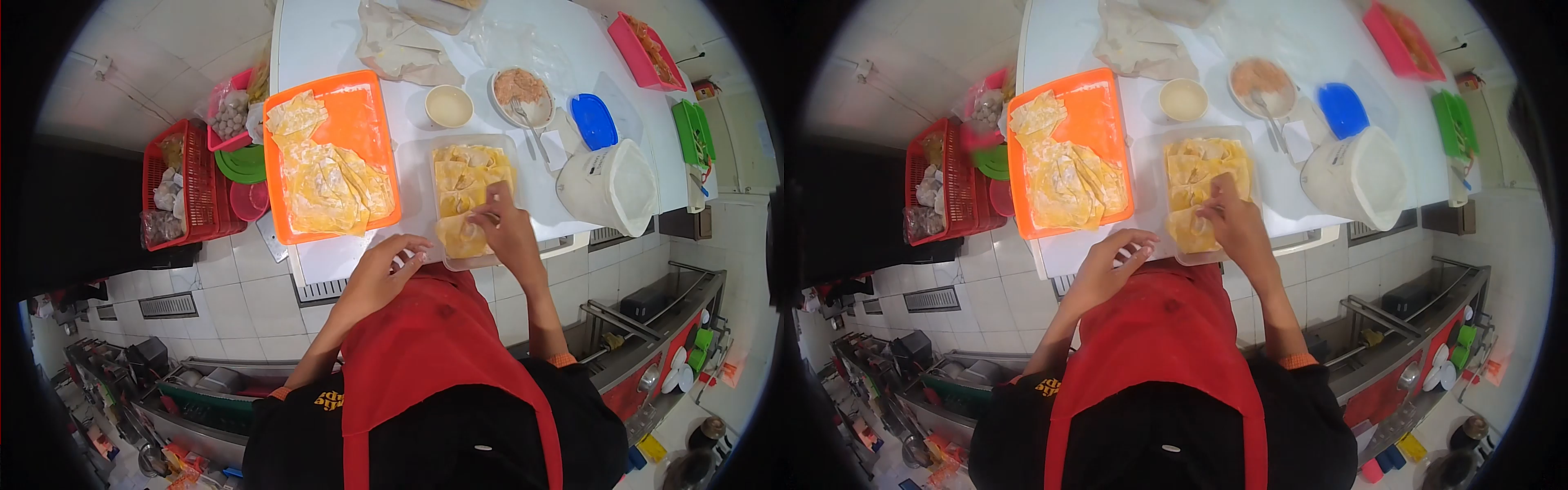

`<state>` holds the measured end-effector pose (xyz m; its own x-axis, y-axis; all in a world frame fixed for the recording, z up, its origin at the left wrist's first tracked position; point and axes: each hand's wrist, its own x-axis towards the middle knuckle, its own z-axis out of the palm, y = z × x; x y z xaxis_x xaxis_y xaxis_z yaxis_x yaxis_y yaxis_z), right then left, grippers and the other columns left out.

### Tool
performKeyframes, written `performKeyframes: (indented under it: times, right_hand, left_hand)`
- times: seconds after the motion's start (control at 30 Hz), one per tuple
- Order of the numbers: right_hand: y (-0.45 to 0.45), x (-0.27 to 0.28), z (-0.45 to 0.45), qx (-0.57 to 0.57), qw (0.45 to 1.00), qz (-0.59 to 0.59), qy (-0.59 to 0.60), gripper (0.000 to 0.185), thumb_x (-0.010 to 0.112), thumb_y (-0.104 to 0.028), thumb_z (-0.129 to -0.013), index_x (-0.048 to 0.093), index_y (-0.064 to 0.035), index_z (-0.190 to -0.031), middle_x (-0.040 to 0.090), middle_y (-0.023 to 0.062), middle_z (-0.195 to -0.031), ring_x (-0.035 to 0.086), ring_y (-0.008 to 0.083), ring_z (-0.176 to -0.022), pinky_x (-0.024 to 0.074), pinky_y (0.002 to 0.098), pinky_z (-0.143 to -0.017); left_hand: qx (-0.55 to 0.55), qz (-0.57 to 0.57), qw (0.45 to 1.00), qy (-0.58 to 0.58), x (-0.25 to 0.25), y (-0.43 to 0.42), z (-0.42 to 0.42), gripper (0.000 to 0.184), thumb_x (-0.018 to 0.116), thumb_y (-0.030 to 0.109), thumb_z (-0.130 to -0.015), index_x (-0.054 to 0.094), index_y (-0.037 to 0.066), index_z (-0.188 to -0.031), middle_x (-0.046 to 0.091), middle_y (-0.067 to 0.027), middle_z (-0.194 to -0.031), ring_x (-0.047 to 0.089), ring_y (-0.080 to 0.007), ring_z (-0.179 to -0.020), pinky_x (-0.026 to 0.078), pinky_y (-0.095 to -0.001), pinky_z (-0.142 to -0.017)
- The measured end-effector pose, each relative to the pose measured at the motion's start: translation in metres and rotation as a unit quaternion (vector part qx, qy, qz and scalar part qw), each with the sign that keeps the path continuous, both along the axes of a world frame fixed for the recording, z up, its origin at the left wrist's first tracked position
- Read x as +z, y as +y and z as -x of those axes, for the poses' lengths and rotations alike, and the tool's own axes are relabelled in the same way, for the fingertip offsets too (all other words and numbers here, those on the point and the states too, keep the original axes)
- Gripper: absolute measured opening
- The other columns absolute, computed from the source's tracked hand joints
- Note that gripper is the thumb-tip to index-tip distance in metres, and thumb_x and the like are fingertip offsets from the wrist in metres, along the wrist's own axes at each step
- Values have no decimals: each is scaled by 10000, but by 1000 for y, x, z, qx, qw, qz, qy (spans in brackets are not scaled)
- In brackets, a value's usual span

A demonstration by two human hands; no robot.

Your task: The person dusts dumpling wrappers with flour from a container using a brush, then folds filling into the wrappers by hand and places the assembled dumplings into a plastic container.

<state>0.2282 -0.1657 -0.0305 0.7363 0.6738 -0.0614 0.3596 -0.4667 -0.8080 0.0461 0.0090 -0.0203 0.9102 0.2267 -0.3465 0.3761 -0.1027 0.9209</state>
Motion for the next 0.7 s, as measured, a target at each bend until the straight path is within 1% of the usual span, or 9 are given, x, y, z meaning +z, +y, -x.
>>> performKeyframes:
  times: [0.03,0.13,0.17,0.23,0.33,0.5,0.57,0.6,0.7]
  right_hand:
    - [2,-6,1,0,1000,-2,-1,334,733,-44,-896,474,-39,-1107,714,126,-873,757,304,-844,567,378,-672]
    - [4,-24,-1,46,996,53,-54,316,696,-72,-914,454,-59,-1115,725,182,-890,724,376,-890,549,452,-682]
    - [3,-28,-1,37,995,42,-83,311,695,-75,-914,459,-59,-1115,723,175,-902,725,372,-887,550,455,-682]
    - [1,-31,-3,30,993,30,-111,307,694,-78,-914,464,-59,-1115,720,168,-914,725,369,-884,552,458,-682]
    - [-3,-31,-7,18,994,33,-103,307,700,-84,-907,480,-54,-1119,711,179,-974,716,382,-897,549,470,-686]
    - [-2,-41,-12,-9,985,47,-167,384,768,-110,-845,538,-26,-1142,669,188,-1020,670,394,-943,531,470,-765]
    - [-6,-34,-13,-9,985,33,-168,384,776,-117,-846,545,-22,-1138,649,164,-987,647,362,-903,522,451,-762]
    - [-7,-29,-13,-22,984,31,-173,384,783,-124,-846,553,-18,-1134,628,139,-954,625,330,-864,512,433,-758]
    - [-5,-17,-14,-75,987,26,-141,353,782,-127,-861,556,-22,-1112,583,98,-912,567,269,-796,487,399,-716]
  left_hand:
    - [0,-2,1000,-1,-5,-2,-2,224,643,151,-990,697,124,-1206,684,-55,-1109,635,-182,-979,509,-344,-870]
    - [-54,-307,930,-194,-26,-15,-20,231,668,120,-922,711,149,-1147,608,-31,-1206,521,-299,-1142,473,-377,-956]
    - [-50,-307,931,-193,-34,-20,-26,231,668,120,-922,711,149,-1147,608,-31,-1206,521,-299,-1142,473,-377,-956]
    - [-88,-482,834,-253,-47,-28,-38,225,679,189,-919,715,154,-1138,616,-25,-1197,519,-316,-1151,447,-442,-991]
    - [-93,-549,804,-207,-57,-33,-49,256,672,261,-922,710,141,-1145,617,-28,-1195,512,-333,-1161,411,-520,-1010]
    - [-48,-543,807,-226,-48,-20,-51,227,670,224,-925,703,104,-1115,634,-46,-1169,536,-324,-1127,418,-517,-983]
    - [61,-390,888,-236,-41,-4,-46,208,680,121,-904,689,92,-1110,647,-86,-1092,571,-321,-1050,457,-458,-928]
    - [115,-399,887,-203,-40,12,-41,205,671,40,-887,670,61,-1091,643,-112,-1011,585,-332,-978,471,-432,-868]
    - [312,-446,827,-139,-63,57,-26,201,624,124,-944,586,0,-1098,572,-174,-942,537,-369,-910,431,-467,-815]
